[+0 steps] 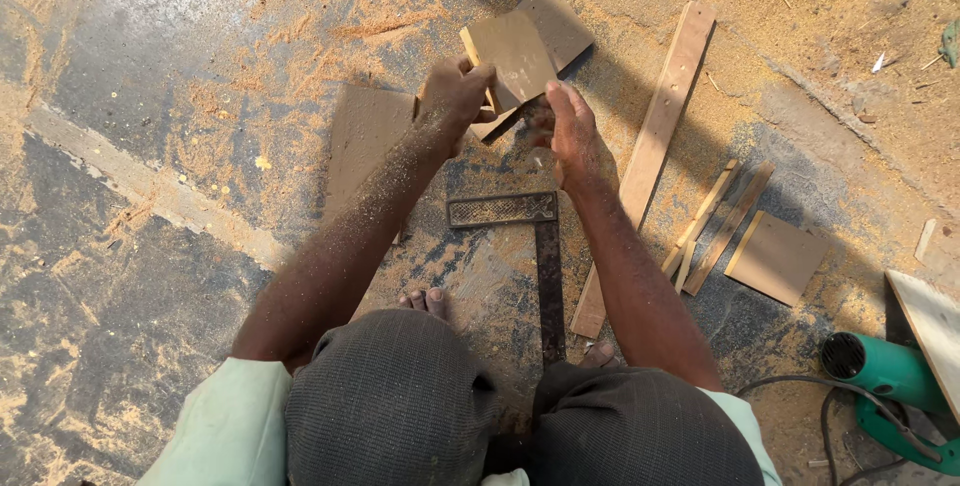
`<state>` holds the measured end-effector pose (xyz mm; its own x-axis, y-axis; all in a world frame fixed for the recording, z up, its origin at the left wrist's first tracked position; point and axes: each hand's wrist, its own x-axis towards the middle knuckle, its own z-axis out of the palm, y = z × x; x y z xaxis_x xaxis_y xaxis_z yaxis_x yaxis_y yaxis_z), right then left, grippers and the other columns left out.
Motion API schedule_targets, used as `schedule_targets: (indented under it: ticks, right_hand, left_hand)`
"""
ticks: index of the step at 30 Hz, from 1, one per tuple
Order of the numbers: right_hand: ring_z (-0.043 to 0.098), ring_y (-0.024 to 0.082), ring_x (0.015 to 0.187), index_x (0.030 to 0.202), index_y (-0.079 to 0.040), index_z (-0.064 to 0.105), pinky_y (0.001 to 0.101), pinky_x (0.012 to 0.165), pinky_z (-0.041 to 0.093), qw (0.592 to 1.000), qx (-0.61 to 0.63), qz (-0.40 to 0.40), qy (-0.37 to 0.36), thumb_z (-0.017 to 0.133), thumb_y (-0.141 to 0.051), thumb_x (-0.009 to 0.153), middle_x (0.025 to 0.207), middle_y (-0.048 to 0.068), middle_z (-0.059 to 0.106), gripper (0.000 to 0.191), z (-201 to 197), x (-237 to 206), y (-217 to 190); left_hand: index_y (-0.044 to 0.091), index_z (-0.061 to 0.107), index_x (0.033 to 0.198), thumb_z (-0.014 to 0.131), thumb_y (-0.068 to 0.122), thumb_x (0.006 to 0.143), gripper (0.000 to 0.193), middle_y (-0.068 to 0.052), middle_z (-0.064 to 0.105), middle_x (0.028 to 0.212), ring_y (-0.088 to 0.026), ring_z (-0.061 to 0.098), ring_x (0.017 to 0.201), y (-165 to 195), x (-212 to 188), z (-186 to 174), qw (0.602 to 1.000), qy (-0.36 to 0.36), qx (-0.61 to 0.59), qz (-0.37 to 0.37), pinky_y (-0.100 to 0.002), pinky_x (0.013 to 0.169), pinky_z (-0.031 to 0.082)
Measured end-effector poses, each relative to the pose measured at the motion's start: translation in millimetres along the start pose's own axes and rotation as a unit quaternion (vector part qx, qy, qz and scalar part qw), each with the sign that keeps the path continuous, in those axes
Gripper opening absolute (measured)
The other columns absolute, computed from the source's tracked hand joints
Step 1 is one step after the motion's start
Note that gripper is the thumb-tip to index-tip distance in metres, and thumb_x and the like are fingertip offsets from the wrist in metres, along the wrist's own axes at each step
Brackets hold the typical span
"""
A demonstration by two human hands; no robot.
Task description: The person measures and marks small wooden boards with a tape measure and pencil, cuts a board with a handheld circular saw, then fits and assembles the cut pieces together on the floor, repositioning boards and re-marking measurements between cuts.
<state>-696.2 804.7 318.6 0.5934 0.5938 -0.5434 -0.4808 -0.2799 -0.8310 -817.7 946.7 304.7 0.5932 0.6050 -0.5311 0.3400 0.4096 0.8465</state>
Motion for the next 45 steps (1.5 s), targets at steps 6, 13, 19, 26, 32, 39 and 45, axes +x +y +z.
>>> schedule_targets:
  ticks: [6,13,19,26,32,39,45]
  right_hand:
    - [0.072,0.017,0.093,0.122,0.001,0.063,0.0328,0.078,0.063,0.977,-0.014,-0.195,-0.087,0.077,-0.018,0.095,0.111,0.016,0.073,0.036,-9.0,-24.8,-18.0]
    - [0.076,0.017,0.091,0.118,0.002,0.070,0.0311,0.080,0.061,0.897,-0.277,-0.344,0.026,0.078,-0.018,0.096,0.101,0.013,0.079,0.030,7.0,-54.0,-21.7]
    - [0.078,0.022,0.092,0.129,0.005,0.065,0.0322,0.079,0.064,0.819,-0.370,-0.438,0.017,0.074,-0.017,0.100,0.102,0.018,0.076,0.038,6.8,-40.3,-11.1]
    - [0.077,0.026,0.094,0.130,0.004,0.064,0.0400,0.079,0.061,0.850,-0.372,-0.372,-0.008,0.071,-0.019,0.100,0.104,0.021,0.075,0.038,1.9,-11.7,15.5]
    - [0.068,0.032,0.094,0.131,0.001,0.065,0.0450,0.082,0.055,0.825,-0.459,-0.330,-0.009,0.083,-0.019,0.087,0.105,0.021,0.069,0.052,-7.4,-5.8,14.5]
    - [0.062,0.030,0.107,0.105,-0.007,0.074,0.0424,0.090,0.053,0.775,-0.500,-0.384,-0.050,0.084,-0.017,0.090,0.110,0.010,0.066,0.021,-12.4,16.1,11.5]
    - [0.061,0.029,0.107,0.105,-0.004,0.070,0.0436,0.092,0.052,0.782,-0.474,-0.394,-0.097,0.083,-0.011,0.090,0.111,0.010,0.063,0.020,-21.1,38.0,10.1]
  left_hand:
    - [-0.005,0.052,0.116,0.051,0.007,0.106,0.016,-0.011,0.059,0.098,-0.013,0.058,0.081,-41.6,8.5,0.2,0.949,-0.132,-0.286,0.030,-0.033,0.071,0.061]
    - [-0.011,0.052,0.136,0.050,-0.003,0.096,0.041,-0.015,0.067,0.112,-0.019,0.067,0.091,-13.1,-10.4,10.1,0.941,-0.143,-0.303,0.050,-0.037,0.087,0.062]
    - [0.007,0.023,0.160,0.059,-0.004,0.091,0.079,-0.027,0.044,0.153,-0.033,0.058,0.126,-11.4,-1.7,-15.5,0.956,0.094,0.149,0.236,-0.042,0.097,0.061]
    - [0.014,0.034,0.159,0.049,-0.004,0.093,0.070,-0.016,0.053,0.151,-0.027,0.067,0.119,-26.2,21.3,-33.7,0.949,-0.016,0.260,0.174,-0.038,0.099,0.058]
    - [0.007,0.044,0.152,0.043,-0.011,0.083,0.072,-0.016,0.065,0.133,-0.023,0.069,0.112,-30.3,36.3,-24.8,0.957,-0.062,0.187,0.214,-0.038,0.100,0.058]
    - [0.006,0.047,0.150,0.044,-0.011,0.082,0.070,-0.015,0.066,0.122,-0.023,0.067,0.113,-36.5,50.9,-31.2,0.953,-0.059,0.189,0.229,-0.038,0.102,0.056]
    - [0.008,0.051,0.140,0.055,0.000,0.098,0.043,-0.014,0.070,0.118,-0.022,0.071,0.110,-35.4,55.3,-26.0,0.966,-0.049,0.177,0.184,-0.039,0.100,0.058]
